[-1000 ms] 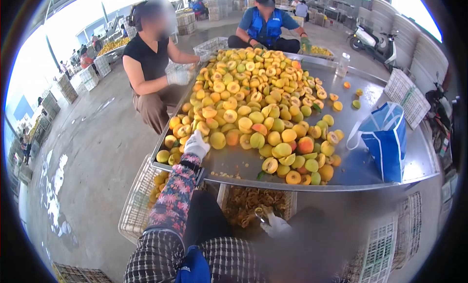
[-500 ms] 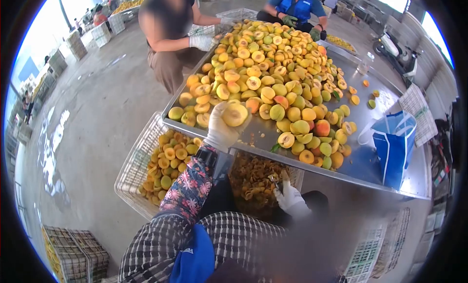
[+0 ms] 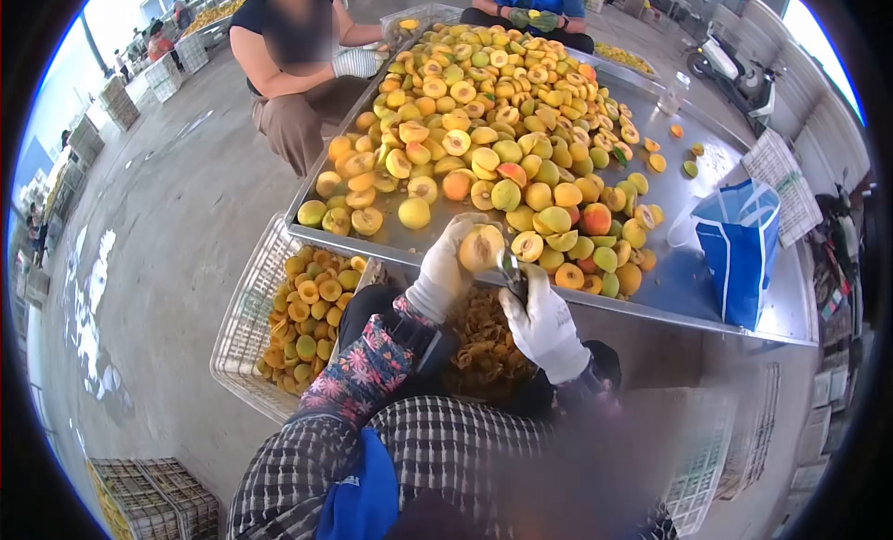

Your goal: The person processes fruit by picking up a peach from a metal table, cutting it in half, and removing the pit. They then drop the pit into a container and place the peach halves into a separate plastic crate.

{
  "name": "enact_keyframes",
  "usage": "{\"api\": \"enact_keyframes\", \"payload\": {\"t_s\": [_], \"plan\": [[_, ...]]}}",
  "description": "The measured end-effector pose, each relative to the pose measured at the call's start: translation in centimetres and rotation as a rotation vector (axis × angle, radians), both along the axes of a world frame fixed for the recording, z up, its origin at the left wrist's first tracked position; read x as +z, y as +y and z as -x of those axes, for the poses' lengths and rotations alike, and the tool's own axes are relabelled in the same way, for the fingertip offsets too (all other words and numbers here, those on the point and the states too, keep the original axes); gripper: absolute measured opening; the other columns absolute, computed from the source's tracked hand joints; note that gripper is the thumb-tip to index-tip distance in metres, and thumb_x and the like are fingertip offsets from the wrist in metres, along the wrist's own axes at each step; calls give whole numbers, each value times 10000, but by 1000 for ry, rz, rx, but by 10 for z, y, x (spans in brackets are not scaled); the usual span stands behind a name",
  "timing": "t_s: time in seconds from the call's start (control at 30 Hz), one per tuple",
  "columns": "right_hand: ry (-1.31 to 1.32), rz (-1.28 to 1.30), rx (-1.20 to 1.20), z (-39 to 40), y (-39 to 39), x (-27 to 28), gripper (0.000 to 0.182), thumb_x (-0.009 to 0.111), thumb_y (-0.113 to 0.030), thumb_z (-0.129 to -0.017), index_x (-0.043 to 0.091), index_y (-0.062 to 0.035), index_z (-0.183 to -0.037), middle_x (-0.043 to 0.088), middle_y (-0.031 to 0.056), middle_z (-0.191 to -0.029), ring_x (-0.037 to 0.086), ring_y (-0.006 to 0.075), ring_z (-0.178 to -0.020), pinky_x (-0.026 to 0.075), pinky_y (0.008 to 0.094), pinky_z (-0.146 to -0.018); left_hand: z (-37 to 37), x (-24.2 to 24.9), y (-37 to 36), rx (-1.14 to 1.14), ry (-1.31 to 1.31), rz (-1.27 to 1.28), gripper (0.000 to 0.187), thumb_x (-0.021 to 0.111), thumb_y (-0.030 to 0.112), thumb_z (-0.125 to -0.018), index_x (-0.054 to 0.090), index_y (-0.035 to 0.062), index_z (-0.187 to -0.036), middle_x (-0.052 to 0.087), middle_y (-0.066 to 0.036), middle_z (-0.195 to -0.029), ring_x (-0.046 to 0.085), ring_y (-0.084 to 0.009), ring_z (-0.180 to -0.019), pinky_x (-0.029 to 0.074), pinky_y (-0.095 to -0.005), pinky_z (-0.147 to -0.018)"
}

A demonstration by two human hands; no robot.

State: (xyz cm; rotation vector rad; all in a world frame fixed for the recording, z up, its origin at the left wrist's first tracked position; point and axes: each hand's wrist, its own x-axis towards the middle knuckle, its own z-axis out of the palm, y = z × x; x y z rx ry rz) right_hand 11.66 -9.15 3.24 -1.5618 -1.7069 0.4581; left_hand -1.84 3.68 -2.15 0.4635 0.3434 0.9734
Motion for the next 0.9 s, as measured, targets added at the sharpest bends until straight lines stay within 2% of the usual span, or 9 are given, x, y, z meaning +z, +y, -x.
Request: {"api": "enact_keyframes", "payload": {"t_s": [0.07,0.17,0.27,0.37,0.57,0.67,0.77,0.87,0.9], "plan": [[-56,-43,4,4,12,-2,356,573,-164,-922,425,2,-1200,608,232,-826,602,442,-754,461,484,-636,-2,4,-7,9,58,-45,288,540,258,-951,536,65,-1166,597,-153,-1153,612,-274,-947,522,-387,-843],[-143,-31,-22,11,18,-8,312,573,-119,-906,432,18,-1149,596,248,-771,590,453,-714,443,496,-595,-6,6,-11,36,112,-67,285,494,254,-968,540,49,-1160,606,-150,-1126,615,-256,-945,521,-367,-834],[-206,-35,-34,16,16,-18,283,583,-105,-896,445,16,-1111,583,244,-714,591,442,-675,438,490,-556,-6,2,-13,132,283,-233,292,444,251,-983,554,24,-1130,627,-134,-1067,616,-235,-933,518,-345,-832],[-103,-57,31,17,14,-32,295,585,-112,-891,441,19,-1114,583,240,-699,594,435,-662,446,493,-553,-6,2,-19,174,265,-255,306,414,243,-993,585,0,-1069,647,-111,-1004,616,-200,-917,508,-316,-830],[-342,52,81,6,0,-38,320,560,-115,-886,425,18,-1144,592,255,-731,595,452,-685,456,503,-571,2,12,-26,79,568,-394,322,399,221,-1001,618,-14,-993,656,-92,-969,617,-169,-891,486,-286,-829],[-120,78,89,9,-2,-43,336,547,-109,-902,421,20,-1185,585,237,-747,604,417,-697,465,463,-578,4,6,-18,-29,670,-438,370,379,278,-1029,605,-15,-1029,653,-89,-974,615,-173,-919,485,-288,-843],[178,174,121,8,1,-38,314,531,-173,-950,434,18,-1179,629,265,-888,608,468,-808,480,480,-658,-3,13,-21,41,404,-213,410,411,368,-1021,601,7,-1059,638,-81,-945,608,-154,-849,487,-271,-789],[429,255,127,4,6,-55,323,521,-170,-963,424,12,-1213,624,271,-950,601,463,-885,473,457,-708,-8,7,-30,234,170,-258,537,368,472,-1024,564,-18,-1124,630,-145,-1042,611,-242,-991,497,-352,-907],[434,203,142,7,7,-55,325,518,-168,-965,423,14,-1216,619,274,-962,596,464,-898,473,456,-715,-10,4,-32,251,175,-225,498,380,442,-1025,565,-14,-1096,624,-146,-1045,614,-233,-958,506,-349,-882]]}}
